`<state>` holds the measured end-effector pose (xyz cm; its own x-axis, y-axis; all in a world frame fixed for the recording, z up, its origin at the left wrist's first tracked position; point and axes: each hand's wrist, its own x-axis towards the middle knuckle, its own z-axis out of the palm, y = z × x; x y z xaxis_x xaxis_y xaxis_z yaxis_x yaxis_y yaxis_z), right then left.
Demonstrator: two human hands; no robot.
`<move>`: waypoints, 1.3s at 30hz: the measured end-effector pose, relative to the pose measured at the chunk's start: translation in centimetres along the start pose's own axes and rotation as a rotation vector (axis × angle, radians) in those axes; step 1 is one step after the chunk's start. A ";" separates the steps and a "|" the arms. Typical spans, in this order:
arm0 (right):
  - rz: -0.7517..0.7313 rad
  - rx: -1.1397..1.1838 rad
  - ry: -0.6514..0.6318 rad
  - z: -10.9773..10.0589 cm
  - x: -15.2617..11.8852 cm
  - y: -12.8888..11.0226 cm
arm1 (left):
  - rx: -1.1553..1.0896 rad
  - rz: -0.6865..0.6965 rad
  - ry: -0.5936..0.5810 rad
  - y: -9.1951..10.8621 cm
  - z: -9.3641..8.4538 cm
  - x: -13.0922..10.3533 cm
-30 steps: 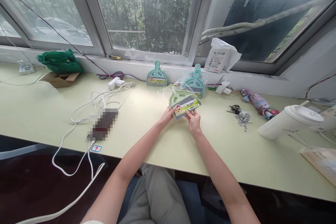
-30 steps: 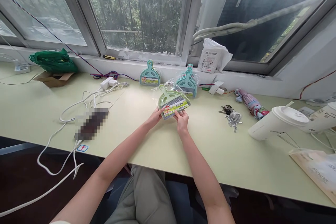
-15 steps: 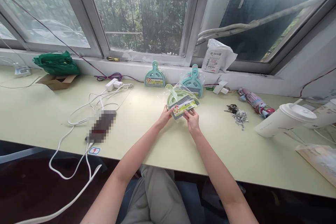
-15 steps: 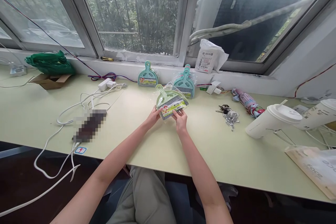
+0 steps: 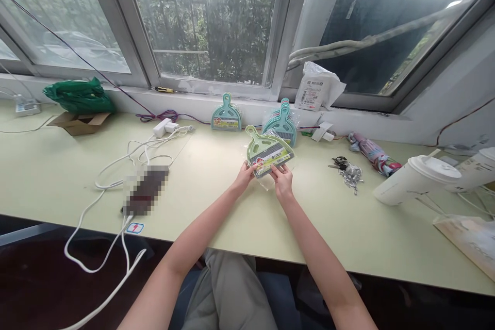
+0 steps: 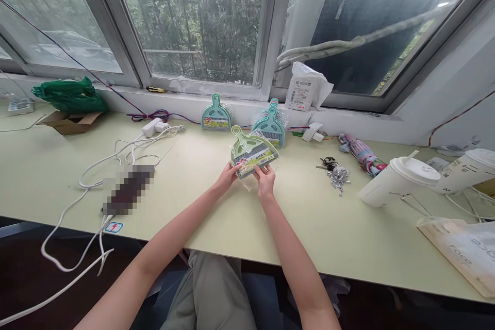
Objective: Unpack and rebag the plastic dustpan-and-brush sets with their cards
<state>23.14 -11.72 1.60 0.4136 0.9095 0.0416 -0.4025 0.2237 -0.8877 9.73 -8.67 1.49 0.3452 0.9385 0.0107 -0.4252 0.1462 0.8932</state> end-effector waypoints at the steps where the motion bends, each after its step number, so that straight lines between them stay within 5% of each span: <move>1: 0.010 -0.007 -0.009 0.0 0.1 0.0 | 0.025 -0.014 0.011 -0.1 -0.2 0.1; 7: 0.145 -0.345 -0.181 -2.3 1.5 -1.2 | 0.048 -0.087 0.133 0.9 -2.3 1.1; 12: -0.473 -0.855 -0.224 -3.9 2.0 -2.0 | -0.011 -0.139 0.218 2.9 -6.0 1.5; 15: -0.607 -1.072 -0.331 -4.1 1.9 -1.8 | 0.016 -0.177 0.147 3.2 -7.2 1.3; 23: -0.441 -0.657 -0.284 -3.9 1.5 -1.1 | 0.211 -0.260 -0.126 2.9 -7.7 0.7; 27: -0.416 -0.629 -0.178 -4.3 1.9 -0.2 | 0.299 -0.281 -0.309 2.8 -7.2 0.2; 34: 0.079 -0.426 -0.180 -6.4 3.9 2.4 | 0.491 -0.245 -0.289 4.2 -6.4 -0.5; 39: -0.073 -0.291 -0.042 -6.5 5.1 3.6 | 0.491 -0.052 -0.415 3.6 -6.2 -0.7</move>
<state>29.14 -8.54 -4.39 0.3965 0.9097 0.1233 -0.1199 0.1845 -0.9755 2.79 -6.84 1.97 0.6916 0.7208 0.0468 -0.0006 -0.0641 0.9979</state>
